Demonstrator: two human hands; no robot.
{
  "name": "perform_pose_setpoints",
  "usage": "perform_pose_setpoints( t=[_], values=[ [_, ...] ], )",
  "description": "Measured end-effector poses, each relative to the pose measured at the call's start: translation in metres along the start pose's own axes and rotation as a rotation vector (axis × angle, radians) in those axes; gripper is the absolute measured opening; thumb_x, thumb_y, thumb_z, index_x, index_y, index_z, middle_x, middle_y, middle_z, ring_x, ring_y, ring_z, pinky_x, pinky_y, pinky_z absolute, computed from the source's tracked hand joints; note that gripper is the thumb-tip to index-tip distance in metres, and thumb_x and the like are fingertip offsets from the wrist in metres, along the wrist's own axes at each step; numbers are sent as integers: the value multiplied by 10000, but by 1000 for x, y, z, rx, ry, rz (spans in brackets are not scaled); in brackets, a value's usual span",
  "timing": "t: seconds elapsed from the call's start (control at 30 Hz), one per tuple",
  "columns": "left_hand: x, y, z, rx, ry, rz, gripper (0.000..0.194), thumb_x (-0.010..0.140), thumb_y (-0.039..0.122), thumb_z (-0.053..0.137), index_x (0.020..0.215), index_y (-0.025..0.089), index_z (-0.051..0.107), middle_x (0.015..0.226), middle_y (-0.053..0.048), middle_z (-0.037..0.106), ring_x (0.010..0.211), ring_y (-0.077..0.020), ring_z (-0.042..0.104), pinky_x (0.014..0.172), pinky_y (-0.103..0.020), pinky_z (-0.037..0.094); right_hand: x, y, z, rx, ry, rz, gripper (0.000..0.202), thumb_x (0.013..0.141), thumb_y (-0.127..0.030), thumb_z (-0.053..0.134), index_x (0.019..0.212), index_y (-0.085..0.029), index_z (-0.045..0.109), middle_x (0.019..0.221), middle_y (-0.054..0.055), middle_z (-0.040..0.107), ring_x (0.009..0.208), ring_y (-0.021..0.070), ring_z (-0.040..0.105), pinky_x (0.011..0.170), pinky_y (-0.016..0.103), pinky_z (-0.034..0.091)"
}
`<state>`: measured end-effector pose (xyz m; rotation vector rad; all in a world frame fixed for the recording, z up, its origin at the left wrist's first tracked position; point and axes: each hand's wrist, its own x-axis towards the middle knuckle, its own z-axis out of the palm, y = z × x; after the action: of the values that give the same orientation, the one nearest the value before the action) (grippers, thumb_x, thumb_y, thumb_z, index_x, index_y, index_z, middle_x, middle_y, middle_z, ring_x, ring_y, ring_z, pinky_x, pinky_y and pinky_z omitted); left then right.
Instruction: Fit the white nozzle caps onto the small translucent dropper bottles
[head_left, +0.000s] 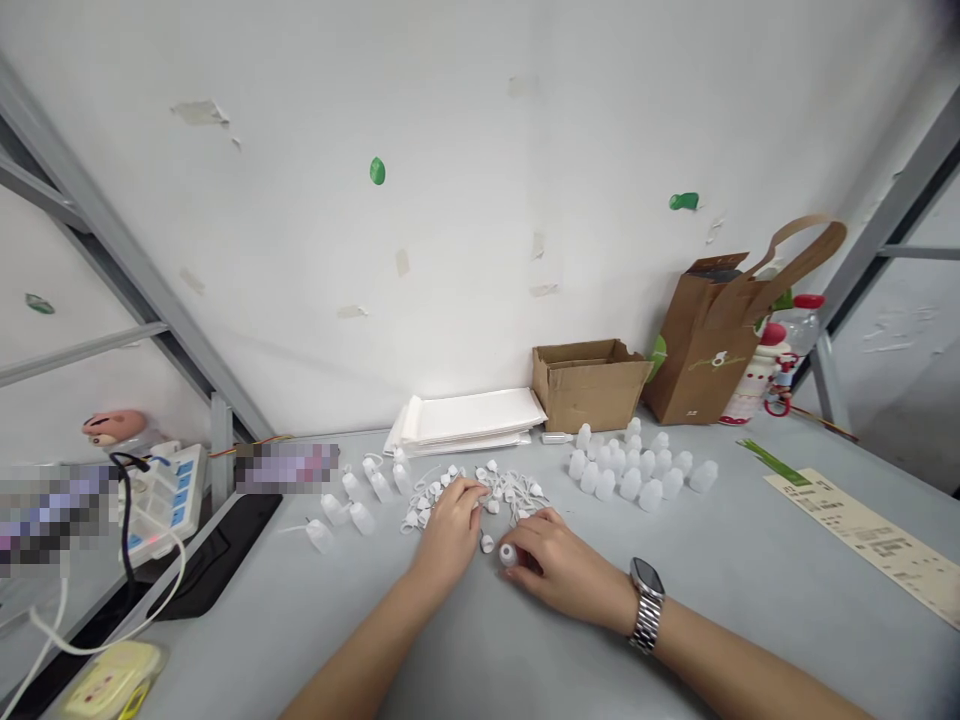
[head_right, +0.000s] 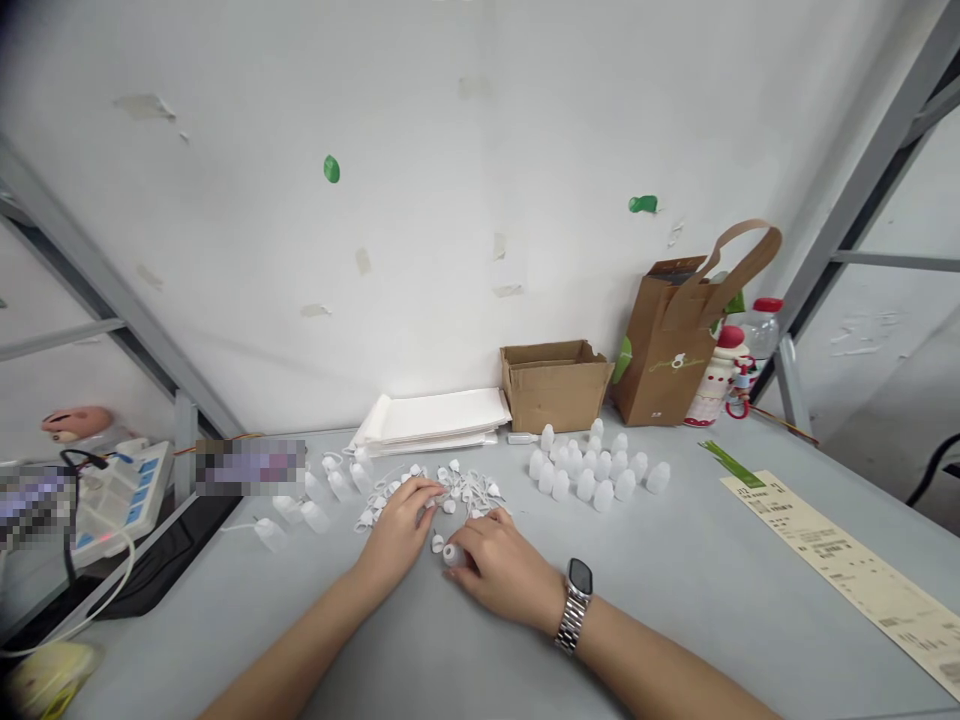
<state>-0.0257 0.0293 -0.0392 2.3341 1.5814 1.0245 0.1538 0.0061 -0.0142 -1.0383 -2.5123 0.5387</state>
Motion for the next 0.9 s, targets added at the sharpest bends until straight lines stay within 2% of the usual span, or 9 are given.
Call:
perform_pose_setpoints(
  t=[0.23,0.63,0.77,0.9],
  values=[
    [0,3,0,-18,-41,-19,353,727,-23,432,938,197,608,922,-49,559,900,-192,556,826,-374,480,0,1,0,-8,3,-7,80,811,-214,595,884,-183,606,836,17,654,813,164,566,853,311,351],
    [-1,8,-1,-39,-68,-56,224,746,3,438,755,178,577,848,-42,524,816,-183,547,757,-335,474,0,0,-2,7,-18,-6,103,806,-194,599,907,-174,606,858,32,660,833,175,579,857,324,356],
    [-1,9,-1,-54,-52,-64,216,752,22,444,819,189,565,851,-39,540,812,-190,547,762,-357,473,0,0,-1,5,-14,-10,104,806,-205,606,906,-175,613,859,40,662,840,182,581,849,326,358],
    [-1,8,1,-78,-25,-56,340,754,6,420,1002,199,550,847,-31,539,818,-184,550,786,-368,477,0,0,-2,0,-14,-11,99,810,-204,601,903,-175,613,852,32,658,827,172,579,848,314,362]
  ],
)
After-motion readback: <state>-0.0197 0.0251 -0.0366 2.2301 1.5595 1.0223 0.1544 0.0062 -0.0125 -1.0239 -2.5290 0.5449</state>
